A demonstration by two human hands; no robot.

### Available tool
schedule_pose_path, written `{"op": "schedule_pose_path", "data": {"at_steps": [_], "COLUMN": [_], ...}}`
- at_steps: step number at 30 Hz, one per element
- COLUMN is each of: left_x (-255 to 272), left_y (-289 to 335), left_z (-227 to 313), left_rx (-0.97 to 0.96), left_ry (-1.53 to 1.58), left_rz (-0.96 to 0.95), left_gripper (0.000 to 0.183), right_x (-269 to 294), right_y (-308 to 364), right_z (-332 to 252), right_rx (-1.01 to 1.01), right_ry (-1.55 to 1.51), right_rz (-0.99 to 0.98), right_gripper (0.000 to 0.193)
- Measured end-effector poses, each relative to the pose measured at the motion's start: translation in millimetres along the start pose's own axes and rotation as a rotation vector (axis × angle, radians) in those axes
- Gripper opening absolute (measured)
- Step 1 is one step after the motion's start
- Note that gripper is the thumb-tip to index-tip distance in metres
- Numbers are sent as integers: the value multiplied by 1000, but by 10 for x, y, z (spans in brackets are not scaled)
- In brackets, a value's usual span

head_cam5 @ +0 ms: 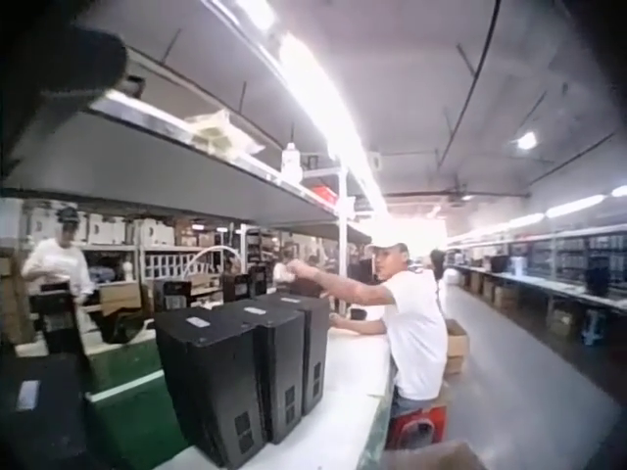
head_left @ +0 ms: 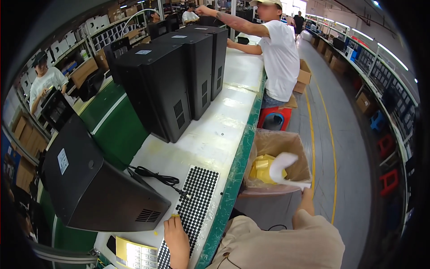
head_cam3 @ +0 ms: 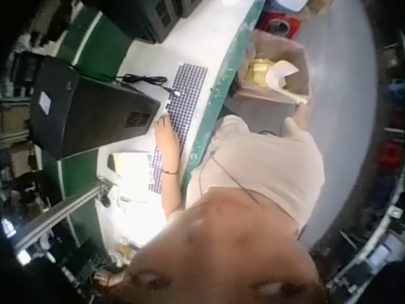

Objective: Applying identification and compliance labels to the casing of electronic devices on a manufacturing assembly line.

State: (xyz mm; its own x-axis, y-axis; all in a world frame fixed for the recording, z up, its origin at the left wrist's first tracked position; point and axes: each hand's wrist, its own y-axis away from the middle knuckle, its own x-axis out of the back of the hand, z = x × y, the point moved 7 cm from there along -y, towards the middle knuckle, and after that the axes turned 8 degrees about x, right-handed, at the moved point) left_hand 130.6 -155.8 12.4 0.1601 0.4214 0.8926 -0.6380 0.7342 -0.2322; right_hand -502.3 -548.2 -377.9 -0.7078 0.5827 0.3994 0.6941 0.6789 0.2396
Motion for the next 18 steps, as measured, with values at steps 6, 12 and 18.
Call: {"op": "schedule_pose_path", "data": {"at_steps": [6, 12, 18], "left_x": [44, 78, 1279], "left_y": [-82, -153, -61], "left_z": [-64, -90, 157], "left_rx": [14, 63, -27], "left_ry": [38, 197, 378], "left_rz": [36, 54, 387], "left_gripper": [39, 40, 31], "right_x": [-1223, -1828, -1643], "right_y": [740, 925, 3796], "right_z": [-143, -1766, -4138], "right_rx": [-237, 567, 980], "right_ry": [-400, -6, -875], "right_rz": [-300, 112, -340], "right_gripper": [42, 48, 27]}}
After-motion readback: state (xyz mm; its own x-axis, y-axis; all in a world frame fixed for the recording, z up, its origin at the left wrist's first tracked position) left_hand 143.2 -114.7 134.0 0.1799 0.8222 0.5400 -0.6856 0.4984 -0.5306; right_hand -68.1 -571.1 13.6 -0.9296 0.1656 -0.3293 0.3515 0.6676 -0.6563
